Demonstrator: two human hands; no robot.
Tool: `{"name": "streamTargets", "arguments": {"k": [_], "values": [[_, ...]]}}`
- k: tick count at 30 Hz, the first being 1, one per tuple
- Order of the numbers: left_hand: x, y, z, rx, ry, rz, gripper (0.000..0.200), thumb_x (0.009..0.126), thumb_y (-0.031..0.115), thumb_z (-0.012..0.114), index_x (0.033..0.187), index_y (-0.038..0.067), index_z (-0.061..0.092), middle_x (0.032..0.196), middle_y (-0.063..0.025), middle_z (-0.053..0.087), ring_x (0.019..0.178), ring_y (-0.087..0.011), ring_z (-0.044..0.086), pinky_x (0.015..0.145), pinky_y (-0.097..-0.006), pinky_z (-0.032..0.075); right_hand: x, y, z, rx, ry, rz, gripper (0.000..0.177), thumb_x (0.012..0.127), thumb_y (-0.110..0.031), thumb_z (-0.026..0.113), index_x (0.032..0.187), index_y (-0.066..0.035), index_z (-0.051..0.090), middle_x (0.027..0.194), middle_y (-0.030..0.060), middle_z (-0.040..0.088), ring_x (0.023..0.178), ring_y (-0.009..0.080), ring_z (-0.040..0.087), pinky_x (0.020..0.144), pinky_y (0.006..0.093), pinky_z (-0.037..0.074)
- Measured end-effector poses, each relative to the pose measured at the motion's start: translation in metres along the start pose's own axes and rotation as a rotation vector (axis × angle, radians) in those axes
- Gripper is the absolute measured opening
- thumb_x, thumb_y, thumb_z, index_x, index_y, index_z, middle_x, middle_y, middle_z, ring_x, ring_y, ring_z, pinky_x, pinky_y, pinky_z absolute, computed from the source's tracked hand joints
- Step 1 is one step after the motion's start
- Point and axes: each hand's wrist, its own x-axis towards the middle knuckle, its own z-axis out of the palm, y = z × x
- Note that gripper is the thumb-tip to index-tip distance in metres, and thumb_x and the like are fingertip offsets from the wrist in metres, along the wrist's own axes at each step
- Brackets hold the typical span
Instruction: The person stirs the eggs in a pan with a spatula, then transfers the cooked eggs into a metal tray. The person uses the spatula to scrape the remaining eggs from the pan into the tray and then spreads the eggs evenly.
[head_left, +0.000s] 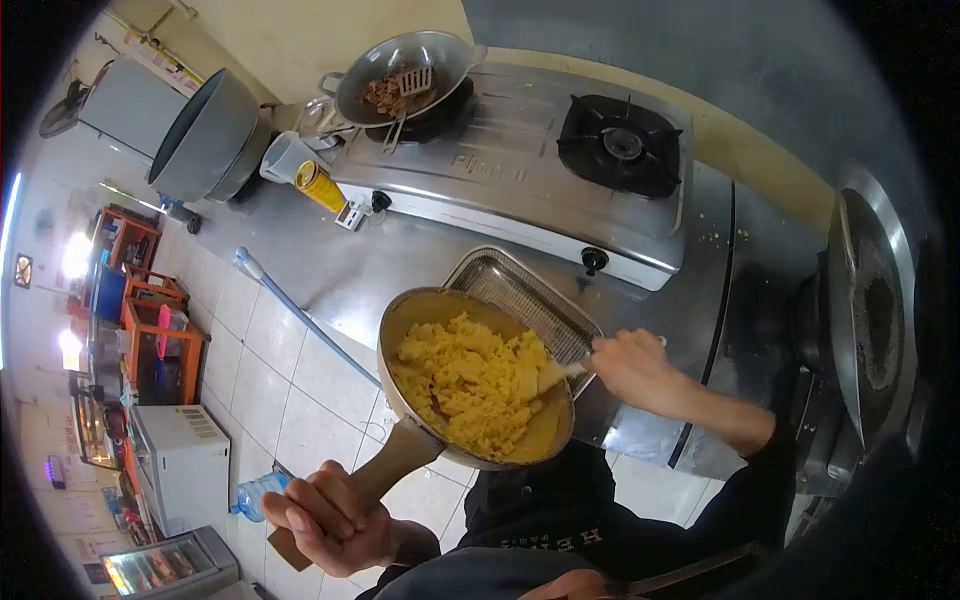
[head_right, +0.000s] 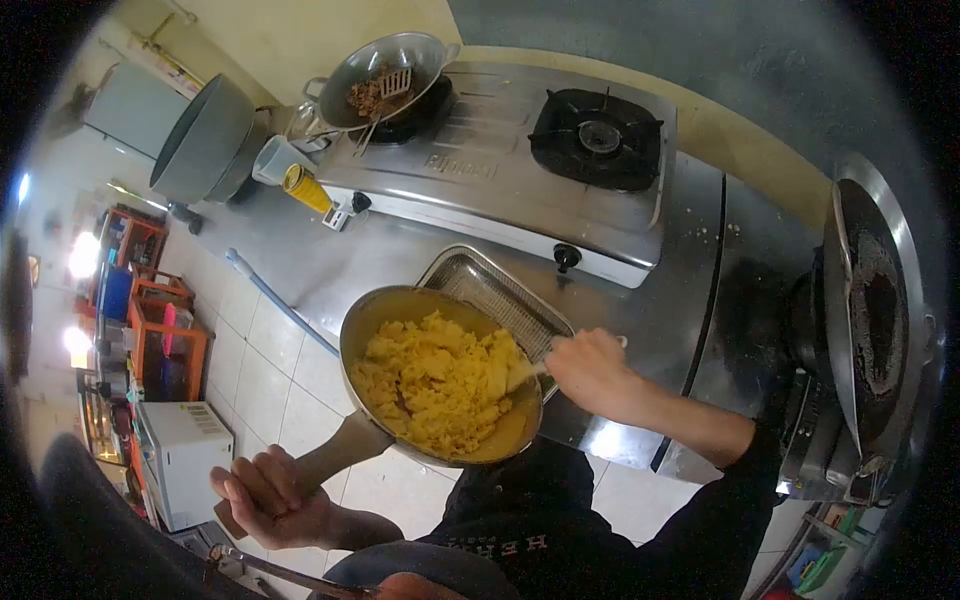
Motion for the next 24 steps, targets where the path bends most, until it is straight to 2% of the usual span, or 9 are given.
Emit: {"name": "streamTargets", "arguments": {"k": [1,3,6,9,11,14,17,22,24], "values": [[0.000,0.001,-0.002,-0.019,-0.007,-0.030,0.025,0.083,0.011,0.044,0.062,0.014,0.030,0.041,0.0031,0.030,0.029,-0.0043,0.023,0.034,-0.0195,0.022,0.011,-0.003,0.014,0.004,-0.005,-0.007,0.021,0.075,-0.015,0.055,0.091,-0.022,0.066,0.079,0.0027,0.058,0.075,0.0245,0.059,0.061,0.0373,0.046],[0.001,0.001,-0.003,0.013,-0.014,-0.033,0.026,0.084,0.013,0.043,0.062,0.015,0.029,0.042,0.0038,0.027,0.030,-0.0032,0.022,0.033,-0.0185,0.021,0.026,-0.007,0.031,0.018,0.318,0.132,0.021,0.075,-0.014,0.053,0.090,-0.022,0.064,0.076,0.0023,0.054,0.073,0.0244,0.058,0.060,0.0360,0.047],[0.001,0.001,-0.010,0.033,-0.026,-0.024,0.028,0.085,0.014,0.042,0.061,0.015,0.028,0.042,0.0045,0.024,0.031,-0.0023,0.022,0.032,-0.0174,0.020,0.028,0.007,0.018,0.035,0.358,0.066,0.021,0.075,-0.014,0.053,0.091,-0.023,0.063,0.077,0.0017,0.053,0.074,0.0222,0.057,0.059,0.0337,0.047],[-0.003,0.002,-0.023,0.048,-0.002,-0.004,0.027,0.085,0.015,0.042,0.061,0.015,0.028,0.042,0.0043,0.024,0.031,-0.0026,0.022,0.033,-0.0177,0.022,-0.008,0.016,-0.053,0.014,0.121,0.083,0.022,0.077,-0.017,0.053,0.094,-0.025,0.064,0.077,0.0015,0.056,0.073,0.0198,0.058,0.059,0.0327,0.047],[-0.007,0.003,-0.033,0.054,0.017,0.010,0.027,0.085,0.015,0.041,0.061,0.015,0.028,0.042,0.0042,0.024,0.030,-0.0028,0.022,0.034,-0.0181,0.023,-0.030,0.017,-0.089,0.117,-0.142,-0.029,0.019,0.077,-0.015,0.056,0.093,-0.017,0.065,0.067,0.0076,0.059,0.069,0.0197,0.061,0.059,0.0335,0.049],[-0.014,0.006,-0.042,0.022,0.048,0.017,0.025,0.085,0.014,0.038,0.062,0.015,0.028,0.041,0.0041,0.028,0.031,-0.0040,0.024,0.037,-0.0203,0.022,-0.031,0.011,-0.059,0.386,-0.156,-0.295,0.022,0.079,-0.017,0.055,0.099,-0.019,0.064,0.070,0.0073,0.060,0.066,0.0210,0.061,0.058,0.0315,0.049],[-0.021,0.008,-0.046,0.061,0.136,0.032,0.026,0.084,0.017,0.041,0.061,0.015,0.029,0.043,0.0038,0.026,0.031,-0.0035,0.024,0.037,-0.0207,0.024,-0.028,-0.037,-0.037,0.478,-0.111,-0.300,0.024,0.082,-0.018,0.051,0.103,-0.020,0.062,0.072,0.0068,0.059,0.065,0.0223,0.060,0.057,0.0317,0.049],[-0.026,0.009,-0.066,-0.089,-0.075,-0.004,0.023,0.079,0.013,0.045,0.062,0.014,0.029,0.041,0.0036,0.034,0.031,-0.0045,0.032,0.038,-0.0210,0.023,-0.012,-0.094,-0.032,0.546,0.243,-0.184,0.030,0.083,-0.015,0.044,0.111,-0.009,0.054,0.072,0.0074,0.058,0.062,0.0228,0.061,0.055,0.0337,0.050],[-0.024,0.009,-0.067,-0.104,-0.086,-0.011,0.023,0.078,0.012,0.046,0.061,0.014,0.030,0.041,0.0035,0.036,0.032,-0.0051,0.033,0.038,-0.0218,0.024,-0.004,-0.110,-0.038,0.515,0.255,-0.138,0.030,0.082,-0.013,0.045,0.110,-0.006,0.053,0.073,0.0080,0.058,0.060,0.0233,0.061,0.053,0.0338,0.050]]}}
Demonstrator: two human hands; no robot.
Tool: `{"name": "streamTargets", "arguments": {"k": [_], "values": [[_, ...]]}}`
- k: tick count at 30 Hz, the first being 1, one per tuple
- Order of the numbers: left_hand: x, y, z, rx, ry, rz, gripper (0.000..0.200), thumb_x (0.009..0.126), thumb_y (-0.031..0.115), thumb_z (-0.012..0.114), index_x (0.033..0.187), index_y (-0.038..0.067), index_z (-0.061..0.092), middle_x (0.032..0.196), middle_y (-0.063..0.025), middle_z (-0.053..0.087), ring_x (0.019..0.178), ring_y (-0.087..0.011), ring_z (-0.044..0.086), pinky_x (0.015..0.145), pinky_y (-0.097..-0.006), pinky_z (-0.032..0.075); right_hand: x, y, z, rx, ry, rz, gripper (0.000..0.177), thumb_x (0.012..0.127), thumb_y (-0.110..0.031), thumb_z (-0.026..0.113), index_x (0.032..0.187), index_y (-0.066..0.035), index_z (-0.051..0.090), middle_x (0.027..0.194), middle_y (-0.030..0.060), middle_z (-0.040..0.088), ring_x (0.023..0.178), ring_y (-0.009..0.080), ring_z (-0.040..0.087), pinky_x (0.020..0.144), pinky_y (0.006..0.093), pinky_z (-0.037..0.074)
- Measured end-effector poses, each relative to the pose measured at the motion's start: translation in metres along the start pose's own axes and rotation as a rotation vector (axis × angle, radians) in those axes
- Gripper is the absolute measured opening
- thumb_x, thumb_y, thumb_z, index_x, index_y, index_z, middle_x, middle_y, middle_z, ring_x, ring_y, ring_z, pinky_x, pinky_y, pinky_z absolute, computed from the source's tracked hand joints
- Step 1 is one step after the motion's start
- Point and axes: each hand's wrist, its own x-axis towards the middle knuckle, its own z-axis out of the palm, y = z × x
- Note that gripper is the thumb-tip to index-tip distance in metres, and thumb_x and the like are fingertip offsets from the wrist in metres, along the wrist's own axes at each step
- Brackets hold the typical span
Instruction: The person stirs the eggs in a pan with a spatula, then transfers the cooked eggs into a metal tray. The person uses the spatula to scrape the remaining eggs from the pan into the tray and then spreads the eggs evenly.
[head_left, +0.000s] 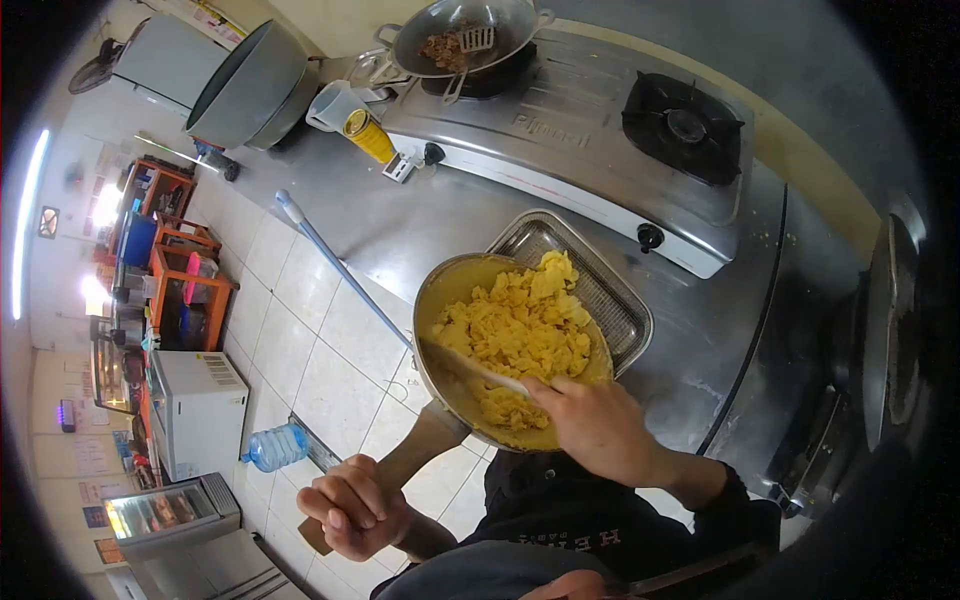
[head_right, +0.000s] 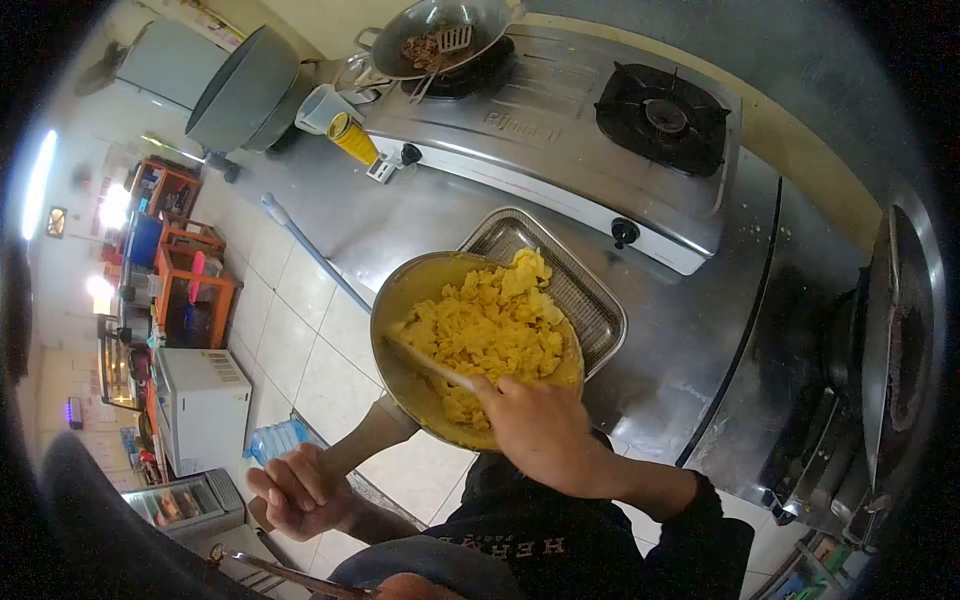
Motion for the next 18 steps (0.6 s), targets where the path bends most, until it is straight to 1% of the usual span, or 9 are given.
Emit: {"name": "streamTargets", "arguments": {"k": [3,5,7,8,9,11,13,16,18], "values": [[-0.001,0.002,0.001,-0.010,-0.045,-0.005,0.024,0.076,0.011,0.047,0.060,0.014,0.030,0.042,0.0031,0.037,0.032,-0.0060,0.035,0.038,-0.0226,0.025,0.023,-0.016,0.014,-0.078,0.061,0.082,0.025,0.079,-0.012,0.049,0.100,-0.003,0.057,0.071,0.0090,0.060,0.058,0.0247,0.062,0.050,0.0342,0.050],[-0.002,0.003,0.002,-0.008,-0.092,0.005,0.024,0.075,0.010,0.048,0.060,0.014,0.030,0.042,0.0028,0.037,0.032,-0.0063,0.034,0.038,-0.0226,0.025,0.044,-0.011,0.034,-0.253,0.122,0.192,0.016,0.077,-0.012,0.051,0.085,-0.004,0.062,0.069,0.0090,0.061,0.060,0.0247,0.063,0.051,0.0344,0.050],[-0.003,0.002,0.003,-0.055,-0.079,0.016,0.024,0.075,0.008,0.048,0.060,0.014,0.030,0.044,0.0019,0.037,0.032,-0.0061,0.033,0.038,-0.0212,0.025,0.055,0.012,0.034,-0.265,0.037,0.183,0.012,0.074,-0.008,0.052,0.079,-0.002,0.061,0.066,0.0115,0.060,0.061,0.0254,0.062,0.053,0.0339,0.051],[-0.003,0.002,0.004,-0.042,-0.078,-0.001,0.022,0.076,0.010,0.044,0.061,0.014,0.028,0.045,0.0024,0.029,0.032,-0.0054,0.028,0.042,-0.0220,0.027,0.054,0.030,0.020,-0.193,-0.038,0.202,0.013,0.075,-0.009,0.051,0.078,-0.004,0.062,0.067,0.0111,0.061,0.060,0.0244,0.062,0.054,0.0341,0.050],[0.000,0.001,0.010,-0.060,-0.093,0.005,0.022,0.076,0.010,0.044,0.061,0.014,0.028,0.045,0.0024,0.029,0.032,-0.0054,0.028,0.042,-0.0220,0.027,0.048,0.049,0.002,-0.125,-0.117,0.221,0.014,0.076,-0.010,0.051,0.076,-0.005,0.064,0.069,0.0107,0.062,0.060,0.0234,0.062,0.054,0.0343,0.049],[0.016,-0.005,0.034,-0.015,-0.015,0.049,0.023,0.075,0.011,0.045,0.060,0.014,0.028,0.044,0.0034,0.026,0.032,-0.0037,0.026,0.038,-0.0202,0.024,0.039,0.101,0.007,-0.030,-0.002,0.196,0.017,0.077,-0.013,0.053,0.088,-0.013,0.066,0.072,0.0078,0.063,0.061,0.0215,0.061,0.056,0.0356,0.046],[0.031,-0.004,0.063,0.024,-0.032,0.072,0.026,0.081,0.014,0.044,0.060,0.014,0.028,0.044,0.0044,0.025,0.030,-0.0026,0.024,0.035,-0.0182,0.022,-0.003,0.099,-0.044,0.096,-0.001,0.206,0.022,0.078,-0.019,0.056,0.098,-0.022,0.065,0.072,0.0062,0.062,0.063,0.0217,0.059,0.058,0.0361,0.043],[0.052,-0.007,0.086,0.097,-0.120,0.091,0.034,0.091,0.027,0.039,0.060,0.016,0.029,0.043,0.0052,0.023,0.030,-0.0014,0.021,0.032,-0.0163,0.020,-0.051,0.115,-0.083,0.169,-0.026,0.093,0.024,0.078,-0.019,0.057,0.101,-0.023,0.063,0.074,0.0085,0.063,0.064,0.0214,0.061,0.057,0.0355,0.046],[0.054,-0.018,0.093,0.145,-0.137,0.034,0.035,0.092,0.028,0.038,0.060,0.016,0.030,0.043,0.0052,0.023,0.031,-0.0012,0.020,0.032,-0.0158,0.020,-0.066,0.127,-0.088,0.317,-0.223,-0.123,0.026,0.078,-0.025,0.057,0.103,-0.022,0.062,0.070,0.0067,0.061,0.060,0.0238,0.057,0.053,0.0342,0.041]]}}
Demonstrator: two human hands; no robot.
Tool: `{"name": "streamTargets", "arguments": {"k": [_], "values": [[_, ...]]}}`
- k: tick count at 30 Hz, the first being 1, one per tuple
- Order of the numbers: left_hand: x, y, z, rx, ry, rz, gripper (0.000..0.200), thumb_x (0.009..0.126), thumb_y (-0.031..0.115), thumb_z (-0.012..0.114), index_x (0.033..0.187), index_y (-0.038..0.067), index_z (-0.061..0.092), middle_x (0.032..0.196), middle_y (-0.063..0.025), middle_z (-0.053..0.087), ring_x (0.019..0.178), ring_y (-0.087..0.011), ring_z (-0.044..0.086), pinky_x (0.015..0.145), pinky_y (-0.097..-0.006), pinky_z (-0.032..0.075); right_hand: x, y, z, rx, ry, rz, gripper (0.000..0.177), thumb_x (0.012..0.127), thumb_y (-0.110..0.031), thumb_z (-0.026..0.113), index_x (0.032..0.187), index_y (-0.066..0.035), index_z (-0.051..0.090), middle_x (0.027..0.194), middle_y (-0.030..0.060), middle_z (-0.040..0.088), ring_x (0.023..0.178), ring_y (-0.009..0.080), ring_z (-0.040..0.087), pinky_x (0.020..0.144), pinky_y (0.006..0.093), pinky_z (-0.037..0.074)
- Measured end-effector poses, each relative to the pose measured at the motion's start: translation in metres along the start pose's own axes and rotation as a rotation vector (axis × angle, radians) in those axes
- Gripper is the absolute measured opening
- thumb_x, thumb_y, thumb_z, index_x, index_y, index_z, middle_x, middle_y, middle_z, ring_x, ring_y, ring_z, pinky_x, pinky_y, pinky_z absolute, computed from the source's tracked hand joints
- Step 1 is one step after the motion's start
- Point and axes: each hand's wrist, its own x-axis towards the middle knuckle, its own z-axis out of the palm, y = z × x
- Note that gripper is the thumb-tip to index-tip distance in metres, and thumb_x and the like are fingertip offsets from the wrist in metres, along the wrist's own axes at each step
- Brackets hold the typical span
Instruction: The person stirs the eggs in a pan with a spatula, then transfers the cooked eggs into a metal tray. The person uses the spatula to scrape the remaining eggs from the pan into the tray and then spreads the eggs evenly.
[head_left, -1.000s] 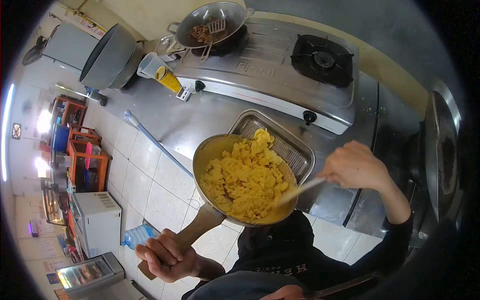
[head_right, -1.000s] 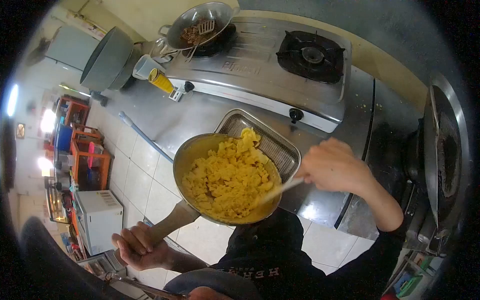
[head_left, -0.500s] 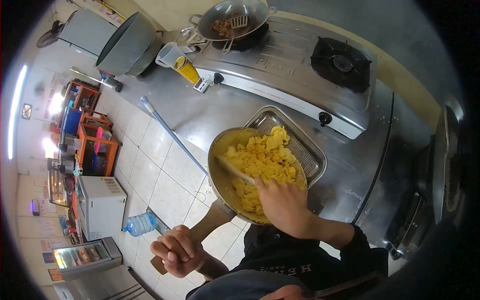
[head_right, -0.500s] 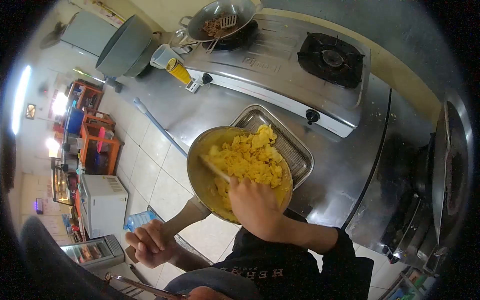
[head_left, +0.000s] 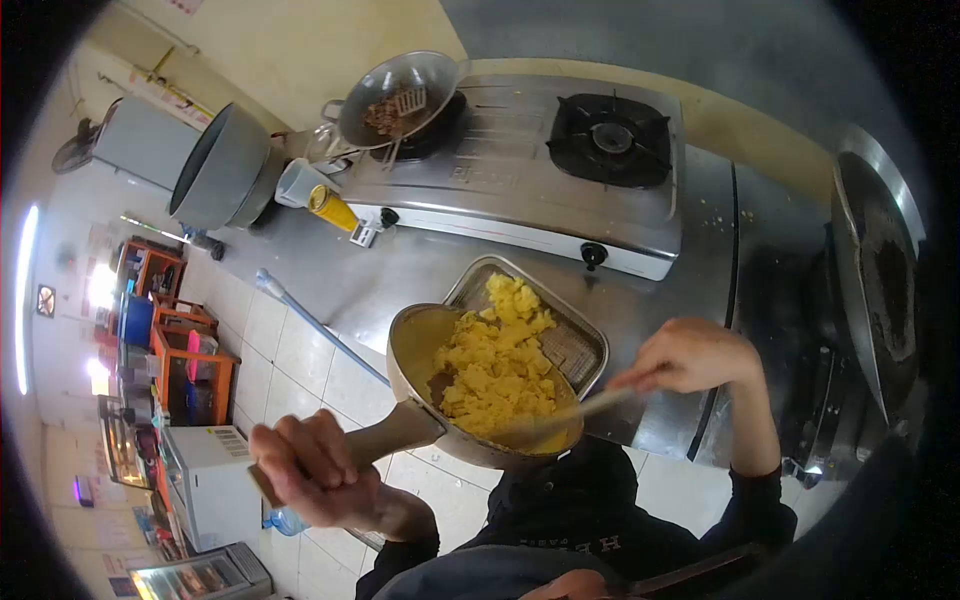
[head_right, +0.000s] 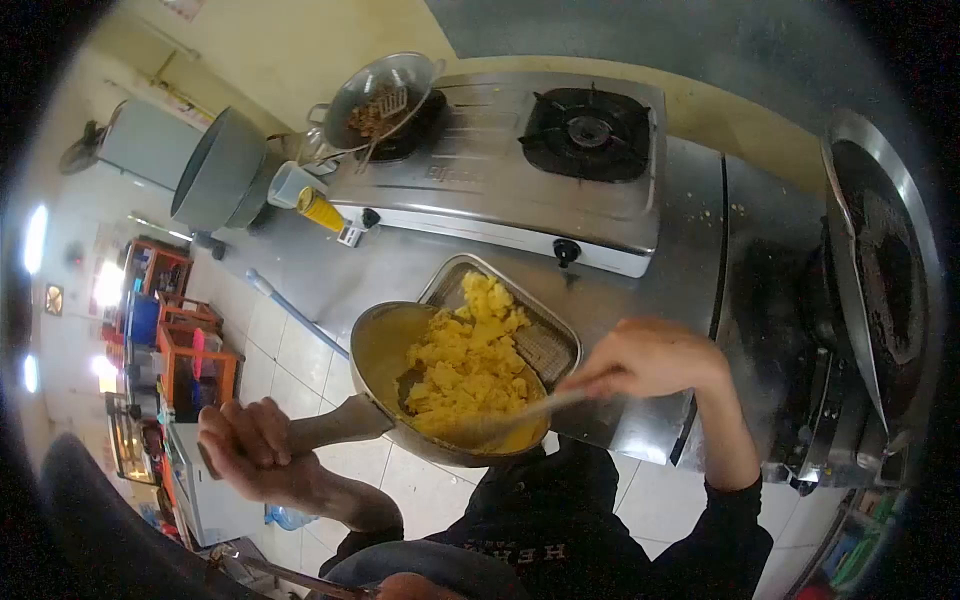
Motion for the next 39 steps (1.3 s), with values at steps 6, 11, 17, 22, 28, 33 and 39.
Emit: {"name": "streamTargets", "arguments": {"k": [6,11,17,22,28,33,39], "values": [[0.006,-0.009,0.021,0.170,0.021,-0.059,0.036,0.093,0.034,0.035,0.062,0.016,0.030,0.044,0.0053,0.023,0.031,-0.0007,0.016,0.031,-0.0146,0.016,0.029,0.044,0.056,-0.188,-0.046,0.336,0.025,0.077,-0.024,0.058,0.100,-0.028,0.063,0.076,0.0050,0.063,0.069,0.0231,0.060,0.058,0.0350,0.044],[0.012,-0.010,0.026,0.200,-0.043,-0.109,0.037,0.093,0.036,0.035,0.063,0.014,0.028,0.043,0.0049,0.023,0.031,-0.0006,0.013,0.030,-0.0148,0.014,0.061,0.066,0.077,-0.291,0.144,0.406,0.020,0.076,-0.024,0.059,0.094,-0.027,0.066,0.078,0.0039,0.064,0.072,0.0228,0.062,0.059,0.0351,0.047],[0.013,-0.012,0.030,0.229,0.017,-0.128,0.038,0.092,0.035,0.037,0.062,0.015,0.027,0.043,0.0047,0.023,0.032,-0.0002,0.013,0.031,-0.0144,0.012,0.053,0.048,0.056,-0.399,0.138,0.321,0.021,0.079,-0.025,0.056,0.097,-0.030,0.064,0.071,0.0047,0.059,0.066,0.0227,0.059,0.053,0.0355,0.045],[0.008,-0.008,0.008,0.173,0.058,-0.101,0.036,0.092,0.032,0.036,0.061,0.014,0.028,0.042,0.0047,0.023,0.031,-0.0007,0.015,0.031,-0.0142,0.013,0.041,-0.021,0.028,-0.282,0.243,0.277,0.018,0.081,-0.026,0.051,0.089,-0.020,0.066,0.063,0.0065,0.059,0.061,0.0213,0.061,0.050,0.0348,0.046],[0.000,-0.005,-0.015,0.033,0.004,-0.101,0.034,0.092,0.027,0.035,0.060,0.014,0.027,0.041,0.0033,0.025,0.030,-0.0018,0.018,0.032,-0.0154,0.017,0.100,-0.034,0.089,-0.322,0.371,0.199,0.017,0.079,-0.021,0.053,0.090,-0.017,0.065,0.065,0.0086,0.059,0.062,0.0239,0.061,0.056,0.0356,0.047],[-0.002,-0.004,-0.020,-0.071,-0.020,-0.106,0.034,0.091,0.025,0.034,0.060,0.014,0.028,0.041,0.0026,0.026,0.029,-0.0029,0.019,0.033,-0.0167,0.017,0.115,-0.015,0.070,-0.342,0.317,0.298,0.016,0.079,-0.015,0.049,0.084,-0.010,0.063,0.068,0.0111,0.060,0.064,0.0259,0.061,0.056,0.0365,0.048],[-0.007,0.000,-0.015,-0.015,0.023,-0.091,0.031,0.089,0.022,0.036,0.061,0.014,0.027,0.042,0.0030,0.024,0.030,-0.0032,0.018,0.032,-0.0173,0.016,0.133,-0.017,0.100,-0.296,0.389,0.308,0.015,0.078,-0.013,0.049,0.080,-0.010,0.064,0.066,0.0120,0.060,0.065,0.0278,0.061,0.057,0.0379,0.048]]}}
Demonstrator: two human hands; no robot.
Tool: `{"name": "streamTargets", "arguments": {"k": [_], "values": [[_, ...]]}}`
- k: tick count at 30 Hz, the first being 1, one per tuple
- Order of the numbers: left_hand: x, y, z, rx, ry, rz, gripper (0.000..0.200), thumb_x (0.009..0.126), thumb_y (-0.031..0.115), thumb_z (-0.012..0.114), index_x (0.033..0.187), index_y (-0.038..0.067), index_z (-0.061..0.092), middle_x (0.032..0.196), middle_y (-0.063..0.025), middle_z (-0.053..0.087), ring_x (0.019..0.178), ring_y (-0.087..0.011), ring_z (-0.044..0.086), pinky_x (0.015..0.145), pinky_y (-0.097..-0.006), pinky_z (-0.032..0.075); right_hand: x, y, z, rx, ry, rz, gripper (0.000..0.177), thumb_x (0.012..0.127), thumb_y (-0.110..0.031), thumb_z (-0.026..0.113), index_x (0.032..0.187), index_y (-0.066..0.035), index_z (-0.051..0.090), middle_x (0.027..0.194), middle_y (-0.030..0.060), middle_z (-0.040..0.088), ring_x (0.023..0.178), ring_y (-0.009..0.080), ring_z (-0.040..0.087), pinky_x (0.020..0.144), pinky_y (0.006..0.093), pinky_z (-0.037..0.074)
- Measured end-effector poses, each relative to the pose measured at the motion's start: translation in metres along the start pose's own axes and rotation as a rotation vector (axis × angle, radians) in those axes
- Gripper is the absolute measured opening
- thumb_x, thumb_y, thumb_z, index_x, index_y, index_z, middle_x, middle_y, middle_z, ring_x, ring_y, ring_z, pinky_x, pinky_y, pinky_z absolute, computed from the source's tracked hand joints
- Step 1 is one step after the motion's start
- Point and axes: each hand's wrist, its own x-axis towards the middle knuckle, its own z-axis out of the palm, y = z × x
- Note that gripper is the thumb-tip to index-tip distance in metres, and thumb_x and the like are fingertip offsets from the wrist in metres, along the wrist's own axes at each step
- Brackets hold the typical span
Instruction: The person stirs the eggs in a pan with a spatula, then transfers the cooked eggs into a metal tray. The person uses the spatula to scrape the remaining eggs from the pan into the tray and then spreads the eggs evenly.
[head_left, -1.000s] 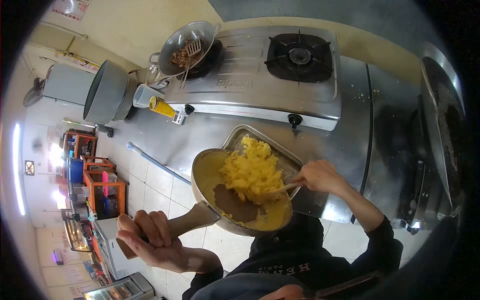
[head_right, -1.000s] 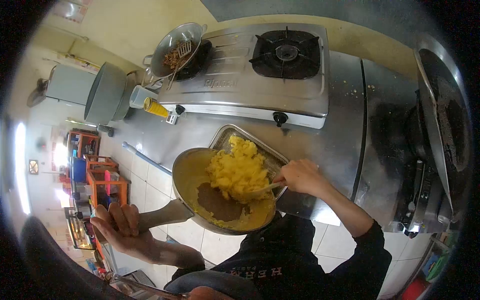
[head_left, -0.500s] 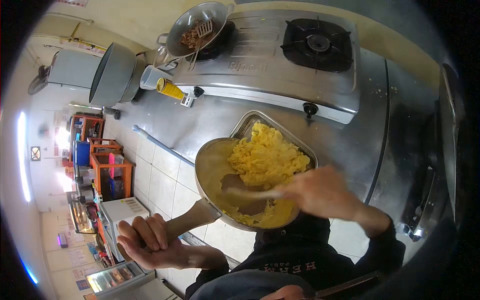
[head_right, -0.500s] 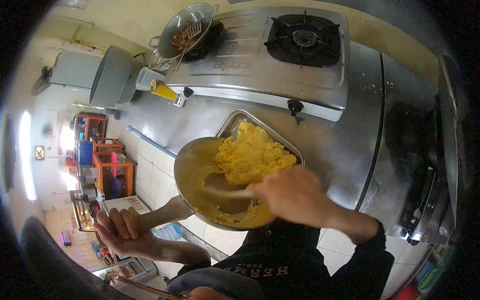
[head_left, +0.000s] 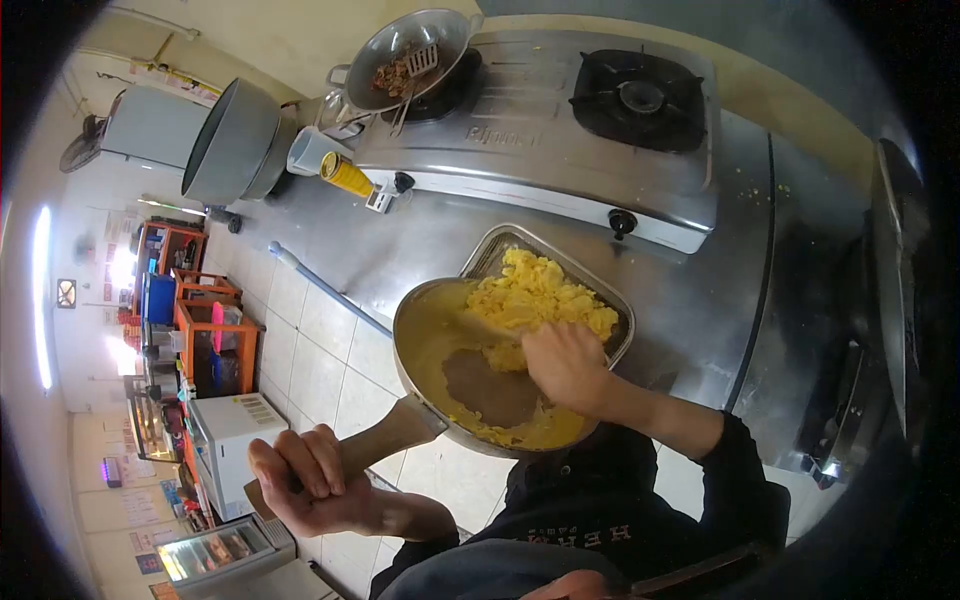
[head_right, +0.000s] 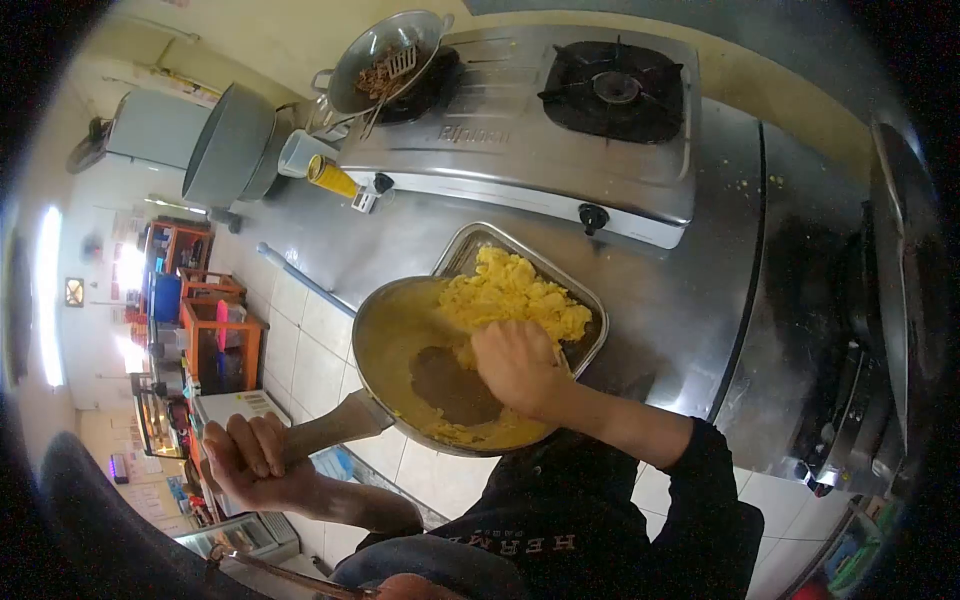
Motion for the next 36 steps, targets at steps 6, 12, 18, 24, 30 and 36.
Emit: {"name": "streamTargets", "arguments": {"k": [6,12,18,24,30,36], "values": [[0.006,-0.001,0.017,0.028,0.036,-0.001,0.030,0.089,0.022,0.040,0.061,0.013,0.030,0.043,0.0034,0.024,0.031,-0.0026,0.015,0.031,-0.0165,0.012,-0.017,0.050,-0.009,-0.041,0.056,0.109,0.013,0.077,-0.018,0.052,0.081,-0.015,0.065,0.068,0.0114,0.060,0.066,0.0280,0.059,0.057,0.0402,0.045],[0.020,-0.006,0.048,0.117,-0.048,-0.040,0.025,0.088,0.021,0.045,0.069,0.011,0.034,0.048,0.0026,0.027,0.036,-0.0014,0.017,0.032,-0.0168,0.013,-0.093,0.104,-0.071,0.055,-0.240,0.005,0.025,0.075,-0.027,0.058,0.098,-0.029,0.064,0.064,0.0061,0.058,0.063,0.0252,0.057,0.054,0.0364,0.042],[0.024,-0.032,0.031,-0.302,-0.526,-0.029,0.035,0.085,0.032,0.053,0.087,0.009,0.027,0.044,-0.0003,0.033,0.030,-0.0068,0.029,0.026,-0.0174,0.030,-0.079,0.132,-0.007,-0.055,-0.218,-0.013,0.022,0.077,-0.030,0.056,0.097,-0.032,0.064,0.070,0.0021,0.054,0.066,0.0214,0.057,0.056,0.0339,0.042],[0.031,-0.027,0.063,-0.035,-0.469,-0.102,0.020,0.092,0.025,0.038,0.091,0.006,0.042,0.040,0.0027,0.027,0.025,-0.0031,0.017,0.023,-0.0151,0.017,-0.076,0.100,0.020,-0.102,-0.069,0.130,0.021,0.081,-0.031,0.052,0.099,-0.032,0.063,0.075,0.0023,0.055,0.069,0.0225,0.058,0.057,0.0352,0.044],[0.052,-0.029,0.084,0.015,-0.441,-0.157,0.024,0.089,0.024,0.047,0.080,0.009,0.031,0.040,0.0027,0.024,0.027,-0.0029,0.016,0.024,-0.0156,0.018,-0.088,0.095,-0.020,0.022,-0.127,0.224,0.022,0.081,-0.030,0.052,0.099,-0.026,0.063,0.075,0.0060,0.059,0.064,0.0248,0.059,0.051,0.0371,0.044],[0.056,-0.032,0.096,0.040,-0.480,-0.185,0.024,0.091,0.026,0.043,0.080,0.009,0.031,0.040,0.0018,0.025,0.026,-0.0035,0.017,0.023,-0.0154,0.017,-0.058,0.058,-0.031,0.062,-0.074,0.031,0.019,0.078,-0.024,0.052,0.092,-0.017,0.064,0.071,0.0086,0.062,0.064,0.0279,0.060,0.054,0.0382,0.047]]}}
